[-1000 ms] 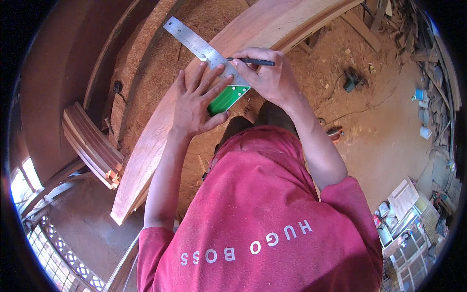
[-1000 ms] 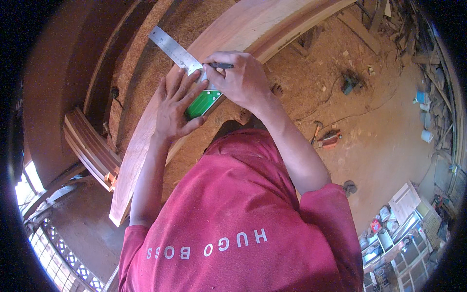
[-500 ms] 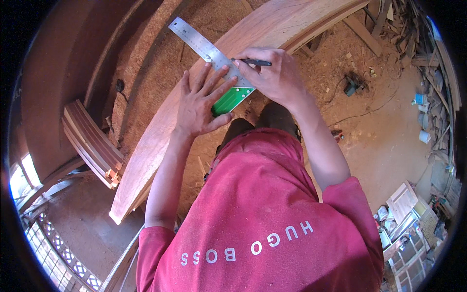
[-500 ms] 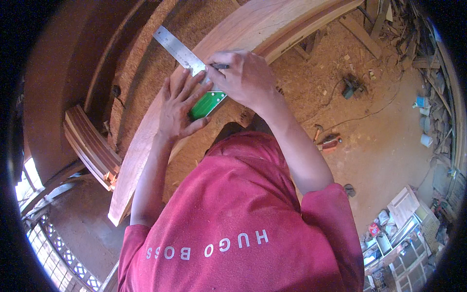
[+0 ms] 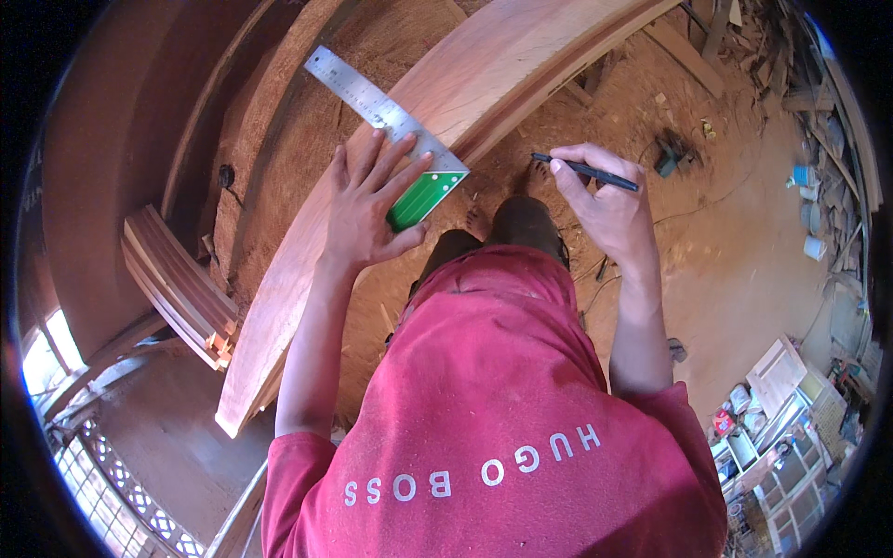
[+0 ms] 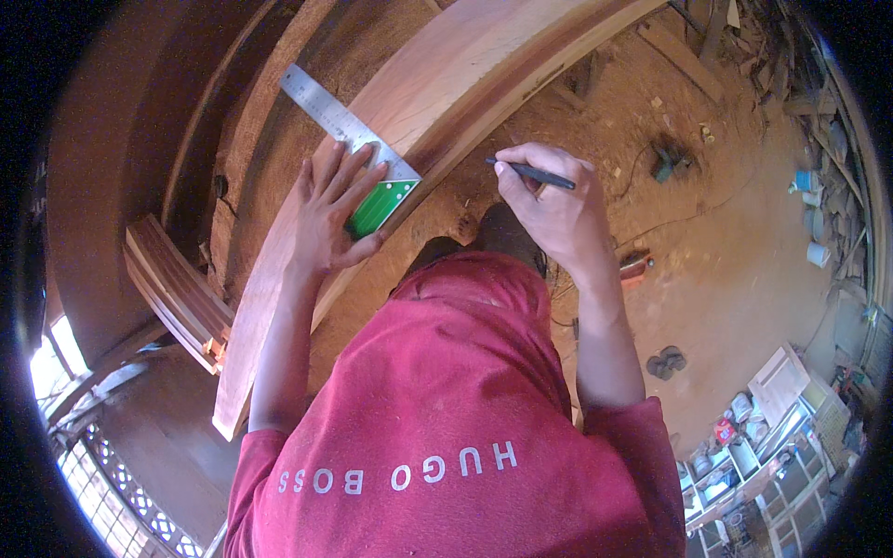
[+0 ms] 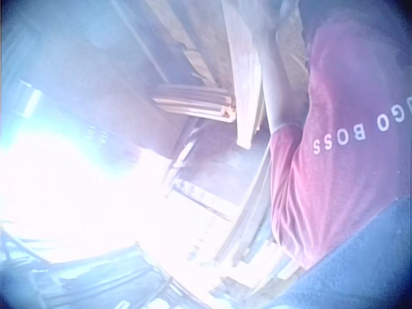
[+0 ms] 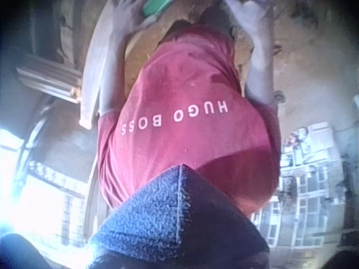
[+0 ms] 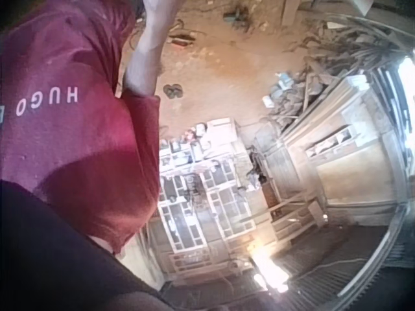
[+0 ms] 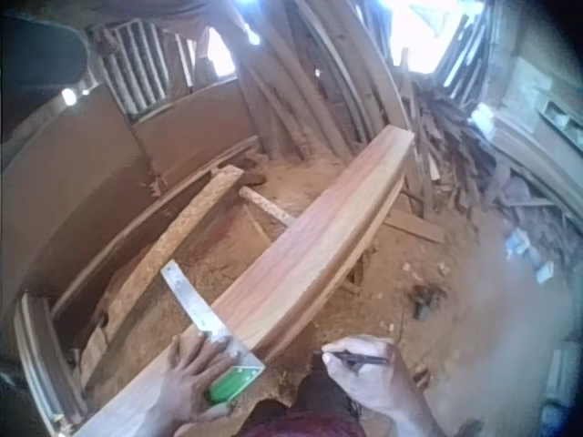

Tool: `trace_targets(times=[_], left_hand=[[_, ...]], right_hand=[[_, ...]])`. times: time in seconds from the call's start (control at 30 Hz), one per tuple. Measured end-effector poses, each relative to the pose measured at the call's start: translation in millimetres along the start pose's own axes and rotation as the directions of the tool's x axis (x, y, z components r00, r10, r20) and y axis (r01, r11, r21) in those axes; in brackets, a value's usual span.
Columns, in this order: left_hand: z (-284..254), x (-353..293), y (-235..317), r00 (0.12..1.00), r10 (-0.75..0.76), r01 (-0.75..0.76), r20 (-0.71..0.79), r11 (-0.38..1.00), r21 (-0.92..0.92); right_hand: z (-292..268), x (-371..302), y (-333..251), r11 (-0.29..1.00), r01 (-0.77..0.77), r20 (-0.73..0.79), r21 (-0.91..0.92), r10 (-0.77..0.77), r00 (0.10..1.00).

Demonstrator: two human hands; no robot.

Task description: The person marks lines on a wooden plank using a square and a pen, then repositions the plank and continues marking different sections.

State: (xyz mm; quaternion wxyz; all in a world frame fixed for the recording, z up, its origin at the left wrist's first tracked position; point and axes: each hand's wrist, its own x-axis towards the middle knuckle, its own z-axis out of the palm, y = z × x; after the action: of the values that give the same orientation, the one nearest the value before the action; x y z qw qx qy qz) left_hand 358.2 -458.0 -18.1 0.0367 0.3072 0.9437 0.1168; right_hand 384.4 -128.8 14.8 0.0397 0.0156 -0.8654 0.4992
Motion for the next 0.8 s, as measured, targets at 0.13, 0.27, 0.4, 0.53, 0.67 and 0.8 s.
trace_targets(times=[0.13, 0.27, 0.4, 0.53, 0.67, 0.8], left_hand=[[-2.7, -4.5, -2.7, 0.999, -0.007, 0.005, 0.049, 0.999, 0.051], [-8.0, 12.8, 2.9, 0.998, 0.024, -0.028, 0.057, 0.997, 0.077], [-10.5, 19.7, 7.3, 0.999, 0.039, -0.041, 0.036, 0.997, 0.064], [-7.6, 13.1, 3.0, 0.999, 0.038, -0.037, -0.008, 0.996, 0.076], [-11.9, -4.3, 3.1, 1.0, 0.008, -0.01, 0.027, 0.998, 0.07], [-18.4, -18.7, 1.2, 0.997, 0.002, -0.011, 0.072, 0.992, 0.123]], right_hand=[[-7.5, -10.9, 3.4, 0.993, -0.115, -0.042, 0.027, 0.116, 0.992], [-8.8, -15.3, 12.7, 0.995, -0.076, -0.126, 0.066, 0.084, 0.988], [-3.4, -21.3, 7.3, 0.991, -0.089, -0.144, 0.102, 0.104, 0.984], [-0.1, -21.2, 3.1, 0.989, -0.072, -0.162, 0.131, 0.093, 0.982], [-11.2, -19.4, 13.9, 0.995, -0.019, -0.211, 0.099, 0.04, 0.977], [-5.4, -25.6, 18.9, 0.974, -0.112, -0.193, 0.199, 0.151, 0.97]])
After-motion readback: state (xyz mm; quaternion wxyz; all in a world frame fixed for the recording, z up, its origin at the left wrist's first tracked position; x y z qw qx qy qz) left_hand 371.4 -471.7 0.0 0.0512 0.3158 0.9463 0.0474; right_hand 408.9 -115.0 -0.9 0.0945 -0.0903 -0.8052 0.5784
